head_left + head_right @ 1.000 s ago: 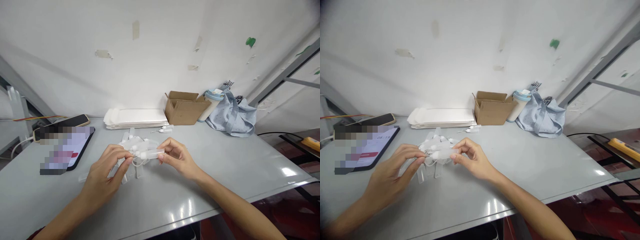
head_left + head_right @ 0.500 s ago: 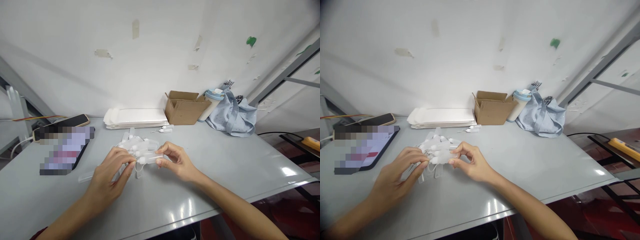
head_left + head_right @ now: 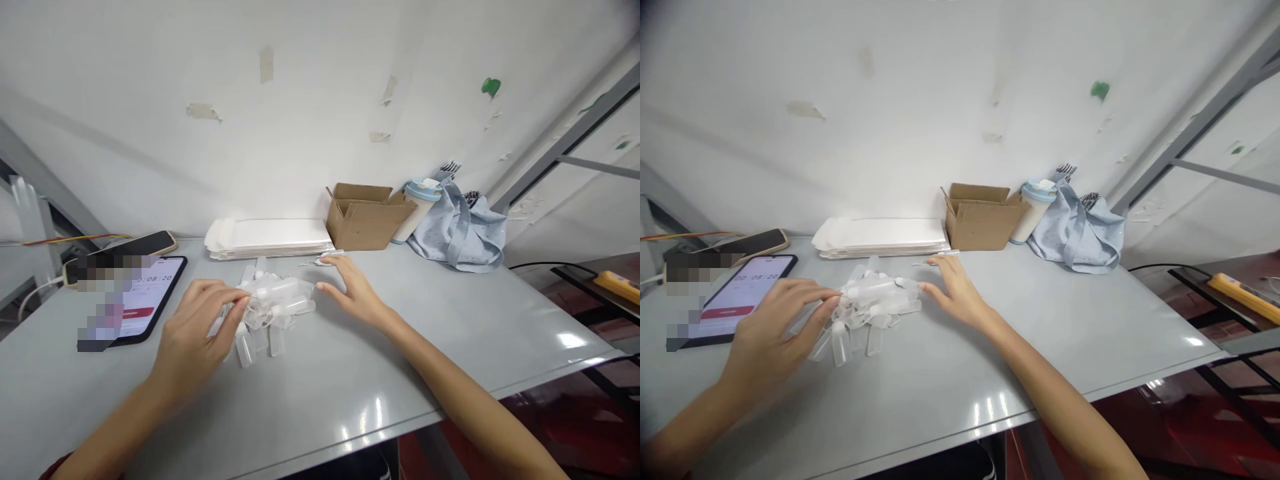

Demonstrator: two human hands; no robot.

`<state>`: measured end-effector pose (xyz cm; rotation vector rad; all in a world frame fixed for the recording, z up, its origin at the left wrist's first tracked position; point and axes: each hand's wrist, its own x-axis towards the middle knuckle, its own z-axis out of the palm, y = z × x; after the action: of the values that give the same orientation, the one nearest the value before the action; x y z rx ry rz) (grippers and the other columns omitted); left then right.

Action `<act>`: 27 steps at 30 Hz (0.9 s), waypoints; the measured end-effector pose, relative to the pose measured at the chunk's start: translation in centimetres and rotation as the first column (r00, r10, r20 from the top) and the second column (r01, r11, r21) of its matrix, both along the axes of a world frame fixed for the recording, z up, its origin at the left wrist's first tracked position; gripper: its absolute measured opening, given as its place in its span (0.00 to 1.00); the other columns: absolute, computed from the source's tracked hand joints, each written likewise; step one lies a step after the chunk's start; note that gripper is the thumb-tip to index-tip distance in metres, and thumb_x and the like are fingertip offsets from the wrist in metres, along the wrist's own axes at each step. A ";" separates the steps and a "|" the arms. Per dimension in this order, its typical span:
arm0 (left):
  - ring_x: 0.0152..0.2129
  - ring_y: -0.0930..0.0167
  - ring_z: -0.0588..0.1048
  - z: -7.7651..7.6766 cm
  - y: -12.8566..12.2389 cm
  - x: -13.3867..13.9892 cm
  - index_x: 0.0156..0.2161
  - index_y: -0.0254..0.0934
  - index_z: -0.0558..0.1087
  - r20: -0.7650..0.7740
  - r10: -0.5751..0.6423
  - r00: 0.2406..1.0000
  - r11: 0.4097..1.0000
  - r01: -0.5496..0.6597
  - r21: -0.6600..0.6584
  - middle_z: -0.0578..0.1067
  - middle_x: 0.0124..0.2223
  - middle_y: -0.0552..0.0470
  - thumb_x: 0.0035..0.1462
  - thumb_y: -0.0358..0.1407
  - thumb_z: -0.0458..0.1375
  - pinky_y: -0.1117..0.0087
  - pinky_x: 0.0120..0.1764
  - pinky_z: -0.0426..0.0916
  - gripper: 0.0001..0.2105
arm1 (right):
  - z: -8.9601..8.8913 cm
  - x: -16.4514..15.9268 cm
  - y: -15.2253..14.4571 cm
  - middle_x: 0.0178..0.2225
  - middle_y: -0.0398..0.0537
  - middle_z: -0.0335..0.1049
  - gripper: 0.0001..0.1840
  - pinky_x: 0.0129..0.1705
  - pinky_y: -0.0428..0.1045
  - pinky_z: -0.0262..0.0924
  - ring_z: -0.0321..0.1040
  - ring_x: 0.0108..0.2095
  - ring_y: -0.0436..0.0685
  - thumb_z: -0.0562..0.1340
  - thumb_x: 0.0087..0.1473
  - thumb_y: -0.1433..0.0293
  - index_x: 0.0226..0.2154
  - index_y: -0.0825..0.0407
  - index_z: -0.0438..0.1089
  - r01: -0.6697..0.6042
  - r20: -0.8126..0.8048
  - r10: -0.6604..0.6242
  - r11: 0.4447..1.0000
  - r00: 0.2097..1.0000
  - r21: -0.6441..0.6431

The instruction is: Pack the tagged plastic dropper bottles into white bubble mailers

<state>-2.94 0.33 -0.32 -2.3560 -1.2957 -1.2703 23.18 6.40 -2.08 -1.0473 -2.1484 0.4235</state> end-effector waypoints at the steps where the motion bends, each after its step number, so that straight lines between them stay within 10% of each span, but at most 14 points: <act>1: 0.33 0.68 0.69 0.0 0.2 -0.2 0.34 0.35 0.69 0.005 0.025 1.000 1.000 -0.025 0.008 0.74 0.30 0.51 0.60 0.30 0.53 0.69 0.33 0.65 0.04 | -0.3 0.5 0.6 0.54 0.58 0.62 0.21 0.56 0.60 0.54 0.57 0.56 0.62 0.56 0.60 0.60 0.53 0.50 0.60 0.035 0.053 -0.037 0.998 0.998 0.045; 8: 0.34 0.66 0.68 -1.2 0.5 -0.4 0.36 0.36 0.70 -0.104 -0.056 0.993 0.996 0.049 -0.069 0.74 0.31 0.51 0.62 0.32 0.52 0.66 0.36 0.64 0.05 | -2.2 2.6 3.3 0.64 0.60 0.49 0.26 0.56 0.65 0.51 0.43 0.64 0.65 0.51 0.62 0.66 0.61 0.53 0.51 0.196 0.432 -0.181 0.981 0.884 0.010; 27: 0.33 0.64 0.71 -1.2 0.5 -0.2 0.31 0.39 0.70 -0.077 0.079 0.994 0.945 -0.099 -0.311 0.74 0.29 0.52 0.59 0.41 0.50 0.63 0.35 0.63 0.11 | -3.1 2.7 4.1 0.55 0.61 0.58 0.13 0.49 0.62 0.58 0.55 0.55 0.67 0.55 0.59 0.70 0.46 0.53 0.66 0.168 0.389 -0.200 0.979 0.899 0.116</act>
<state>-3.12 0.87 -1.49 -2.4830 -1.6722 -1.0171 25.84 10.46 -5.14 -1.3714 -2.3629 0.0309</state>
